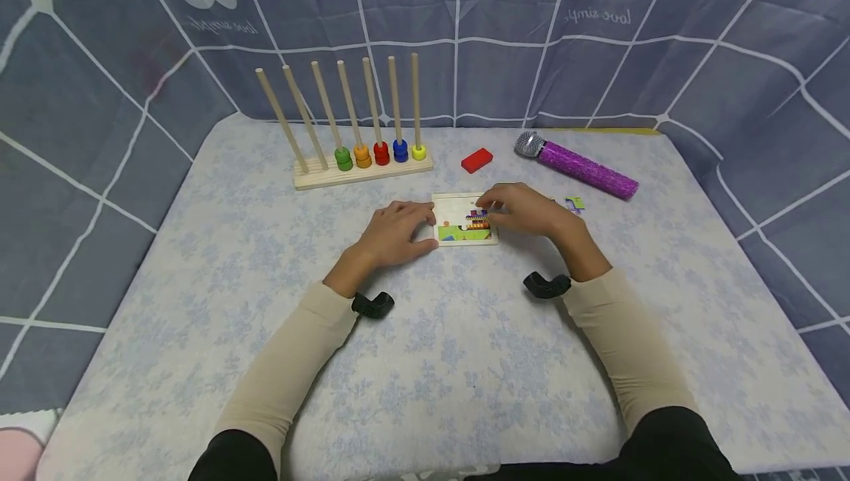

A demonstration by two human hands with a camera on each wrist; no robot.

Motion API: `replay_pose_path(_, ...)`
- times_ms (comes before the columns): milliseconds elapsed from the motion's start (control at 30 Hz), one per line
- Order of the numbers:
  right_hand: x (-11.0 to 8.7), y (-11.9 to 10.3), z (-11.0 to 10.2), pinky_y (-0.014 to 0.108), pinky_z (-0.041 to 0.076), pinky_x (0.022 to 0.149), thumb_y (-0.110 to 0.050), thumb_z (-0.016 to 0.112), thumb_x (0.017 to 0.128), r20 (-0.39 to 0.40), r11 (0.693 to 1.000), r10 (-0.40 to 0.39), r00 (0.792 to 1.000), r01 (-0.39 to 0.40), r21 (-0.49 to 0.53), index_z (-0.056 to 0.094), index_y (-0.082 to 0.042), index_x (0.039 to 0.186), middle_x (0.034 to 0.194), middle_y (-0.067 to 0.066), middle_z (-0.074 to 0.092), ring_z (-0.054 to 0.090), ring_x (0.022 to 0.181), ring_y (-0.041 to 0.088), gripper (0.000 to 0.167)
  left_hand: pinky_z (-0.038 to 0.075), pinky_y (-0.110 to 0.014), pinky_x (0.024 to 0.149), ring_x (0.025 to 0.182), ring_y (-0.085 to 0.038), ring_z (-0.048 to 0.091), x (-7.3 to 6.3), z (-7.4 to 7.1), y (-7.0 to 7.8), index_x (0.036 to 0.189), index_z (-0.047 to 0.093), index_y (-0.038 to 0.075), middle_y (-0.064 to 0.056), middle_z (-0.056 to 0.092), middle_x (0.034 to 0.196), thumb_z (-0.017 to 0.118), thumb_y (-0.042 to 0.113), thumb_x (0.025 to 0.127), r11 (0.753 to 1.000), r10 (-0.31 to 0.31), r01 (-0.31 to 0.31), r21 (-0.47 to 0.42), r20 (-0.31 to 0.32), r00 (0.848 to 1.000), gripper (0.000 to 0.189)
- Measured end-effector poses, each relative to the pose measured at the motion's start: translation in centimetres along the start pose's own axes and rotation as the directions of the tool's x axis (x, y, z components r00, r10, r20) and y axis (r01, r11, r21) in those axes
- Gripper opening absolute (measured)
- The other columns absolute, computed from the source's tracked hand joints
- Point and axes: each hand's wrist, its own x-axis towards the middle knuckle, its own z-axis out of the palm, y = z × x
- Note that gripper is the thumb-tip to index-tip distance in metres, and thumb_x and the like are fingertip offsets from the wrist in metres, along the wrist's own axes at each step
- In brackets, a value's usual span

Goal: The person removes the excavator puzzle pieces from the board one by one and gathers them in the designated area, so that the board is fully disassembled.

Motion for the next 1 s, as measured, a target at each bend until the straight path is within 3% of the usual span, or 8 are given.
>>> replay_pose_path(233, 1.9, -1.3, 0.9, 0.044, 0.048, 0.093, -0.001, 0.073, 0.092, 0.052, 0.989, 0.084, 0.995, -0.077, -0.124, 0.070, 0.004, 0.122, 0.112, 0.017, 0.065, 0.058, 0.101, 0.028, 0.031, 0.028, -0.059, 0.109, 0.141, -0.030, 0.034, 0.2, 0.3, 0.1, 0.127, 0.058, 0.022, 0.002, 0.037, 0.160, 0.063, 0.049, 0.098, 1.000, 0.006, -0.006, -0.001, -0.001, 1.000, 0.040)
replay_pose_path(500, 2.2, -1.2, 1.3, 0.044, 0.048, 0.090, -0.001, 0.072, 0.093, 0.030, 0.995, 0.059, 0.998, -0.056, -0.083, 0.070, 0.003, 0.119, 0.108, 0.016, 0.062, 0.058, 0.099, 0.028, 0.027, 0.027, -0.059, 0.109, 0.142, -0.030, 0.033, 0.1, 0.2, -0.3, 0.126, 0.057, 0.023, 0.002, 0.037, 0.160, 0.063, 0.049, 0.098, 1.000, -0.008, 0.008, -0.003, 0.000, 1.000, 0.039)
replay_pose_path(767, 2.2, -1.5, 1.5, 0.040, 0.049, 0.092, -0.006, 0.077, 0.090, 0.016, 0.979, 0.062, 0.998, -0.057, -0.195, 0.073, -0.003, 0.117, 0.108, 0.011, 0.062, 0.059, 0.099, 0.024, 0.028, 0.026, -0.059, 0.110, 0.142, -0.030, 0.033, 0.0, 0.3, -0.3, 0.127, 0.057, 0.023, 0.002, 0.037, 0.160, 0.063, 0.050, 0.098, 1.000, -0.003, 0.003, -0.011, 0.009, 1.000, 0.040)
replay_pose_path(1000, 2.2, -1.7, 1.4, 0.041, 0.050, 0.090, -0.004, 0.079, 0.087, 0.022, 0.965, 0.020, 1.000, -0.013, -0.261, 0.073, -0.003, 0.114, 0.108, 0.013, 0.062, 0.060, 0.098, 0.026, 0.028, 0.027, -0.059, 0.110, 0.142, -0.030, 0.033, -0.1, 0.1, -0.2, 0.127, 0.057, 0.023, 0.002, 0.037, 0.160, 0.063, 0.050, 0.098, 1.000, -0.001, 0.001, 0.003, 0.001, 1.000, 0.040)
